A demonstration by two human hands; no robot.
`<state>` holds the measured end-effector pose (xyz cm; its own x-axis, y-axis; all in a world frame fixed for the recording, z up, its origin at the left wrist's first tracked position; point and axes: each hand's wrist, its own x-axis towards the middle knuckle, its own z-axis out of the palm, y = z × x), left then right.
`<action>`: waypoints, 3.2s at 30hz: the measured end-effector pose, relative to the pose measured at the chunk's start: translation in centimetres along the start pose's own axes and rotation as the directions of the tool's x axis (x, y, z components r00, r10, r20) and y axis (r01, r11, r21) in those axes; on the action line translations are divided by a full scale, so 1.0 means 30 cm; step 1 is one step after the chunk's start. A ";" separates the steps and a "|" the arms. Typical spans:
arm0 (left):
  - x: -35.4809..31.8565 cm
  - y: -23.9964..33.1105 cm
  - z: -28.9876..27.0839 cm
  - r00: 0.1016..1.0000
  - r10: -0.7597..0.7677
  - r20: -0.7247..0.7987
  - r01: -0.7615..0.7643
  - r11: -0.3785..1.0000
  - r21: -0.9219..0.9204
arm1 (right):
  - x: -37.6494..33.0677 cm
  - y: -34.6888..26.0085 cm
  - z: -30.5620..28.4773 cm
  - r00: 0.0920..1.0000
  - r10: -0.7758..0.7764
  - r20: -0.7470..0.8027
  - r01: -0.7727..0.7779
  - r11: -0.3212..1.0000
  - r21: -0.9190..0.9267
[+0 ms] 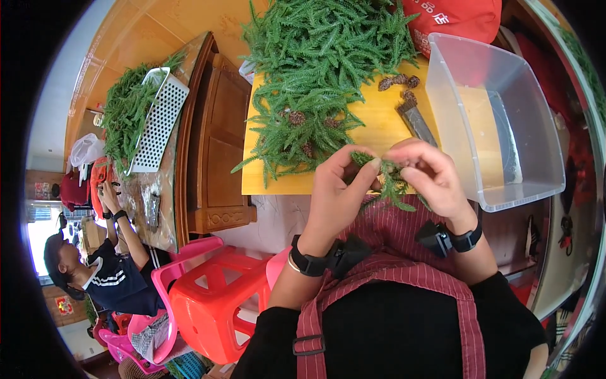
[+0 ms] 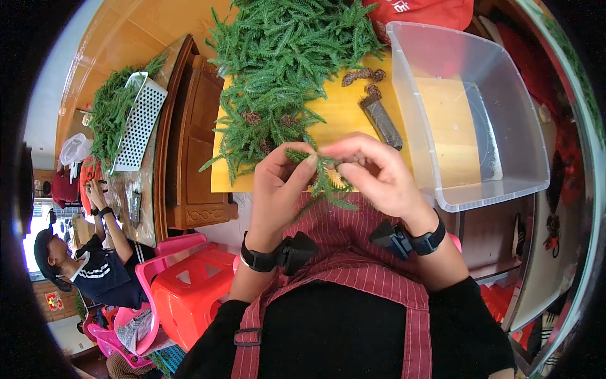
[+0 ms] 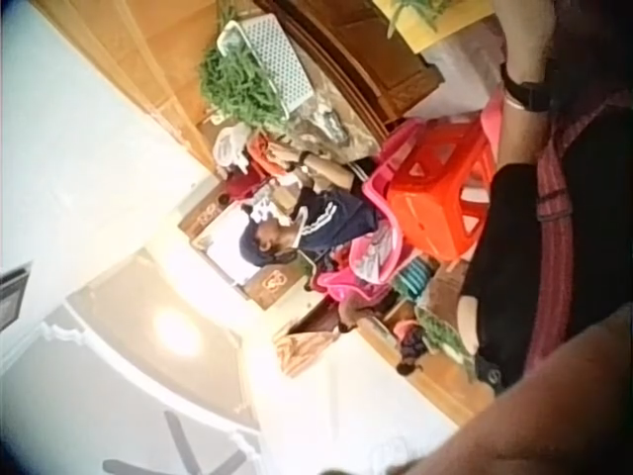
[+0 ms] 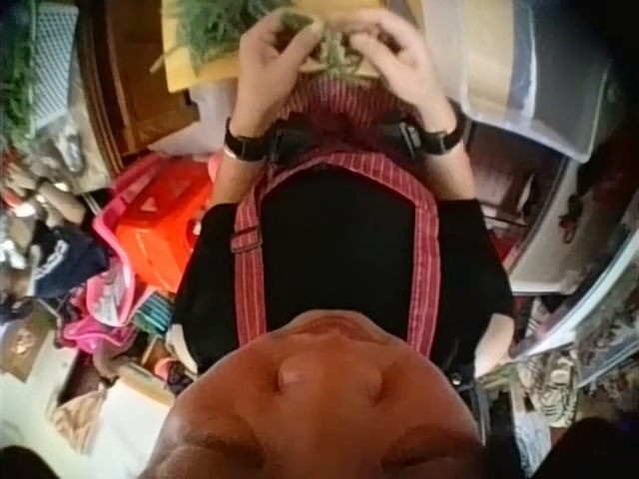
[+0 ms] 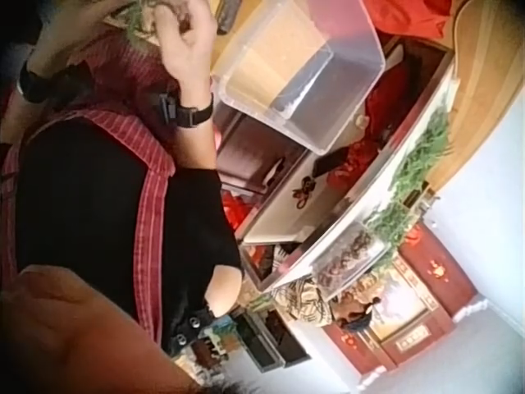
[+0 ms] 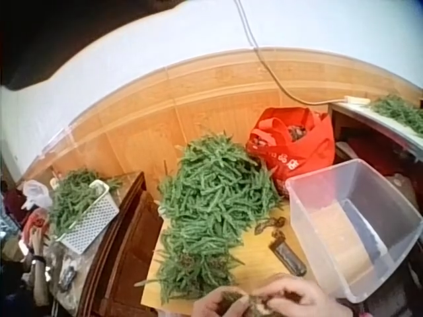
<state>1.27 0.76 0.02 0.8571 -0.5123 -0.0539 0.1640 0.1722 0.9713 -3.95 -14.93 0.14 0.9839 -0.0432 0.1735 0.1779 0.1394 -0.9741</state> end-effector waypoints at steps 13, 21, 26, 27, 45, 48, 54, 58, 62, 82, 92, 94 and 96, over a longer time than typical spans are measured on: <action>-0.005 -0.007 -0.009 0.978 0.210 0.015 -0.198 0.894 0.401 | 0.008 -0.023 -0.012 0.935 0.318 0.160 -0.309 0.948 -0.075; -0.024 0.035 0.002 0.998 0.050 0.027 -0.055 0.971 0.233 | 0.003 -0.052 -0.023 0.900 0.387 0.202 -0.405 0.912 0.058; -0.008 0.003 -0.034 0.966 0.226 0.124 -0.258 0.856 0.448 | 0.001 -0.043 -0.005 0.960 0.255 0.114 -0.224 0.947 -0.232; -0.008 0.005 -0.037 0.967 0.224 0.123 -0.256 0.857 0.448 | 0.000 -0.041 -0.001 0.984 0.150 0.099 -0.100 0.914 -0.392; -0.015 0.011 -0.018 0.967 0.251 0.047 -0.239 0.823 0.515 | 0.006 0.007 0.058 0.890 -0.448 0.085 0.261 0.349 -0.900; -0.023 0.019 -0.001 0.970 0.238 0.042 -0.227 0.840 0.494 | 0.008 0.012 0.058 0.881 -0.467 0.079 0.251 0.319 -0.914; -0.035 -0.017 -0.017 0.976 0.199 -0.084 -0.162 0.932 0.324 | -0.009 0.054 0.008 0.995 -0.008 -0.096 -0.037 0.889 -0.456; -0.024 -0.013 -0.021 0.893 0.450 0.009 -0.405 0.793 0.455 | -0.029 0.006 -0.010 0.994 0.110 -0.003 -0.104 0.927 -0.360; -0.017 -0.011 -0.029 0.783 0.601 0.157 -0.580 0.616 0.533 | -0.030 -0.013 -0.010 0.982 0.173 0.076 -0.159 0.973 -0.166; -0.041 0.015 0.008 0.812 0.550 0.198 -0.558 0.630 0.540 | -0.051 -0.024 -0.017 0.962 0.271 0.041 -0.274 0.956 0.109; -0.050 -0.013 0.022 1.000 0.003 0.004 -0.003 0.999 0.033 | -0.035 0.005 -0.015 0.948 -0.309 0.072 0.296 0.777 -0.556; -0.041 -0.016 0.023 0.998 0.054 -0.017 -0.052 0.995 0.090 | -0.035 0.008 -0.004 0.964 -0.267 -0.005 0.231 0.842 -0.487; -0.038 -0.018 0.023 0.994 0.104 -0.035 -0.098 0.984 0.147 | -0.031 0.002 0.002 0.987 -0.134 -0.084 0.106 0.955 -0.277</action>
<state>-0.13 0.66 -0.27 0.8860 -0.4620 0.0397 0.0056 0.0961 0.9954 -4.85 -14.84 -0.08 0.9461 -0.1448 0.2897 0.2693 -0.1450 -0.9521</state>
